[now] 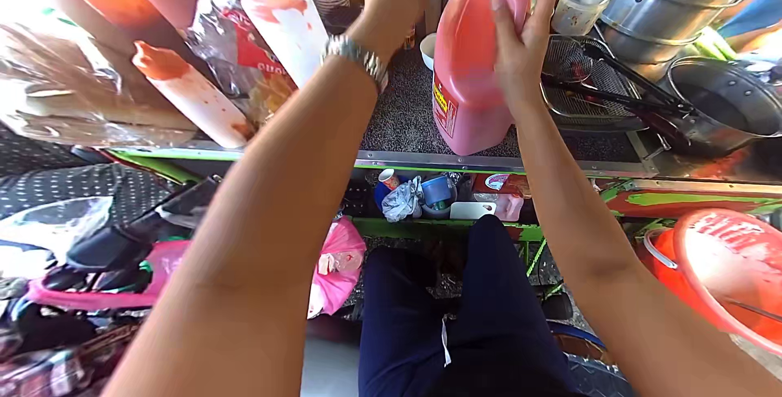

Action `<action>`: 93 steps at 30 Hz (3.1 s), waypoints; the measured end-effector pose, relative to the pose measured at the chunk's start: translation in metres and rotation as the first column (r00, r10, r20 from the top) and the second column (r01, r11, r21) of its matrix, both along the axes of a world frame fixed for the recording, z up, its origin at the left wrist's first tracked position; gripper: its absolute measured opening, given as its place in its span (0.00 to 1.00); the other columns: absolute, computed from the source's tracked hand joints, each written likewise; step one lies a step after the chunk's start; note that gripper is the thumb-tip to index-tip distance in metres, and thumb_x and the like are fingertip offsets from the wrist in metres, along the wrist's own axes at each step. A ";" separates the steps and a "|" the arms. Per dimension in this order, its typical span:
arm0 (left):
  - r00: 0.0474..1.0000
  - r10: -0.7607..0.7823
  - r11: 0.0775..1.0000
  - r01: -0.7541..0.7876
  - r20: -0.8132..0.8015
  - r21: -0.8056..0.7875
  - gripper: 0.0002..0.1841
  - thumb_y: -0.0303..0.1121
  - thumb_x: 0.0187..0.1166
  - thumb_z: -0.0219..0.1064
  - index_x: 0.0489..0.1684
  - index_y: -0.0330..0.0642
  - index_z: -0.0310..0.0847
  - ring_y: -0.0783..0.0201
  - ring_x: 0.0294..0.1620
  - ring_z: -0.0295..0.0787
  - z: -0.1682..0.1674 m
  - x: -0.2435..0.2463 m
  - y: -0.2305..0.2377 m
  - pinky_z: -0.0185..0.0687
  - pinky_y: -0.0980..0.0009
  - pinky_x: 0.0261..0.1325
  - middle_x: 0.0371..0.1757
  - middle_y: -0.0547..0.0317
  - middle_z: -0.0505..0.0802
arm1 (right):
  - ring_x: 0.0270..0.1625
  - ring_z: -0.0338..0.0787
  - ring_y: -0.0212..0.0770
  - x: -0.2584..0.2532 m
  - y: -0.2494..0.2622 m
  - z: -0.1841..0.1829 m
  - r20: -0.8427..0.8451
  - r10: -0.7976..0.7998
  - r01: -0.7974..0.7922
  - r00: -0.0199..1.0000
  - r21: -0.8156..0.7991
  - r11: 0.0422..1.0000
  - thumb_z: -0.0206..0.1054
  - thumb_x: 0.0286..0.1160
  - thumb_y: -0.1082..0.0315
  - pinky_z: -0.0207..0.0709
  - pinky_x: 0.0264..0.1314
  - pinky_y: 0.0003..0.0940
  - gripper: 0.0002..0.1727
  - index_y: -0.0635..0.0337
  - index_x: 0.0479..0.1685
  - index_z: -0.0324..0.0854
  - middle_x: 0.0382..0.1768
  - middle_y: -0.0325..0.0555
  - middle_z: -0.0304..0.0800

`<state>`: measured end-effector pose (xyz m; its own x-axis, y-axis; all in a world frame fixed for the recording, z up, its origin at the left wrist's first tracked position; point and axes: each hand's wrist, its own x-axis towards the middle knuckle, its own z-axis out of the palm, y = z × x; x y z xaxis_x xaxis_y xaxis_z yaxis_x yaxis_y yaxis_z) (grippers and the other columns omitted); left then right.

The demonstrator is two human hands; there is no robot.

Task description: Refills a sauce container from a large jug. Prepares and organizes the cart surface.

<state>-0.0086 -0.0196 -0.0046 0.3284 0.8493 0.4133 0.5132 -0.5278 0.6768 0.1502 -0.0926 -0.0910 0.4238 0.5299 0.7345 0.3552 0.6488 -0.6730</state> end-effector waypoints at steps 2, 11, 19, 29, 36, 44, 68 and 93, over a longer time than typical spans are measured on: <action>0.995 0.095 0.977 -0.087 0.031 -0.195 0.30 0.39 0.74 0.75 0.70 0.27 0.75 0.48 0.63 0.88 -0.029 -0.010 -0.006 0.81 0.50 0.70 0.62 0.36 0.88 | 0.61 0.89 0.40 -0.001 -0.001 0.001 -0.002 0.006 -0.006 1.000 0.018 1.000 0.63 0.82 0.69 0.87 0.60 0.35 0.34 0.74 0.84 0.57 0.75 0.61 0.75; 0.982 0.172 0.901 -0.191 -0.083 -0.389 0.29 0.41 0.80 0.72 0.72 0.25 0.75 0.28 0.71 0.80 -0.161 -0.036 -0.014 0.67 0.29 0.75 0.65 0.24 0.86 | 0.55 0.90 0.36 -0.003 -0.005 0.000 0.004 0.029 -0.029 1.000 -0.007 1.000 0.62 0.82 0.70 0.87 0.55 0.33 0.34 0.71 0.86 0.57 0.73 0.59 0.79; 0.965 0.223 0.966 -0.237 -0.140 -0.098 0.40 0.46 0.74 0.77 0.84 0.35 0.68 0.30 0.84 0.64 -0.184 -0.047 -0.031 0.57 0.30 0.81 0.79 0.30 0.77 | 0.30 0.79 0.28 0.000 -0.005 -0.005 -0.024 0.041 -0.043 0.999 -0.085 0.995 0.63 0.83 0.65 0.77 0.31 0.28 0.36 0.64 0.88 0.53 0.63 0.50 0.82; 0.763 0.494 0.790 -0.594 0.416 0.152 0.58 0.54 0.61 0.81 0.89 0.27 0.52 0.27 0.90 0.49 -0.105 -0.112 -0.045 0.47 0.32 0.86 0.90 0.24 0.56 | 0.26 0.76 0.26 0.000 -0.005 0.000 -0.061 0.078 -0.082 0.995 -0.060 0.995 0.64 0.85 0.61 0.74 0.25 0.25 0.34 0.61 0.86 0.54 0.58 0.44 0.80; 0.782 0.522 0.852 -0.496 0.341 -0.167 0.76 0.51 0.50 0.89 0.96 0.44 0.24 0.33 0.86 0.61 -0.084 -0.133 0.001 0.52 0.29 0.81 0.88 0.30 0.64 | 0.35 0.87 0.35 -0.011 -0.009 0.002 -0.101 -0.150 0.130 0.983 -0.186 0.974 0.68 0.82 0.56 0.85 0.43 0.35 0.34 0.65 0.79 0.59 0.47 0.50 0.86; 0.870 0.441 0.896 -0.438 0.220 -0.067 0.60 0.42 0.57 0.88 0.91 0.36 0.46 0.34 0.74 0.79 -0.074 -0.132 -0.029 0.70 0.36 0.76 0.73 0.27 0.81 | 0.27 0.80 0.38 0.001 -0.008 0.013 0.071 -0.094 0.112 0.993 -0.345 0.932 0.64 0.85 0.49 0.78 0.36 0.42 0.25 0.66 0.55 0.82 0.32 0.48 0.84; 0.932 0.108 0.985 -0.053 0.347 -0.166 0.58 0.48 0.43 0.89 0.78 0.22 0.64 0.73 0.63 0.90 -0.190 -0.107 -0.308 0.84 0.75 0.68 0.62 0.46 0.91 | 0.25 0.90 0.37 -0.027 -0.125 -0.045 0.772 0.085 -0.232 0.630 0.083 0.969 0.75 0.65 0.46 0.82 0.29 0.31 0.27 0.67 0.28 0.85 0.20 0.49 0.88; 0.919 0.146 0.958 -0.038 0.367 -0.284 0.57 0.45 0.45 0.90 0.77 0.20 0.64 0.69 0.66 0.88 -0.248 -0.105 -0.362 0.81 0.74 0.72 0.65 0.41 0.90 | 0.22 0.86 0.40 -0.024 -0.165 -0.100 0.922 0.084 -0.344 0.378 0.056 0.937 0.72 0.63 0.57 0.76 0.26 0.34 0.17 0.57 0.14 0.81 0.14 0.43 0.83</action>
<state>-0.1138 -0.3815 -0.2530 0.1068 0.9636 0.2451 0.2260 -0.2636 0.9378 0.1260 -0.2580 -0.1905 -0.6534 0.2838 0.7018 0.4894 0.8657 0.1055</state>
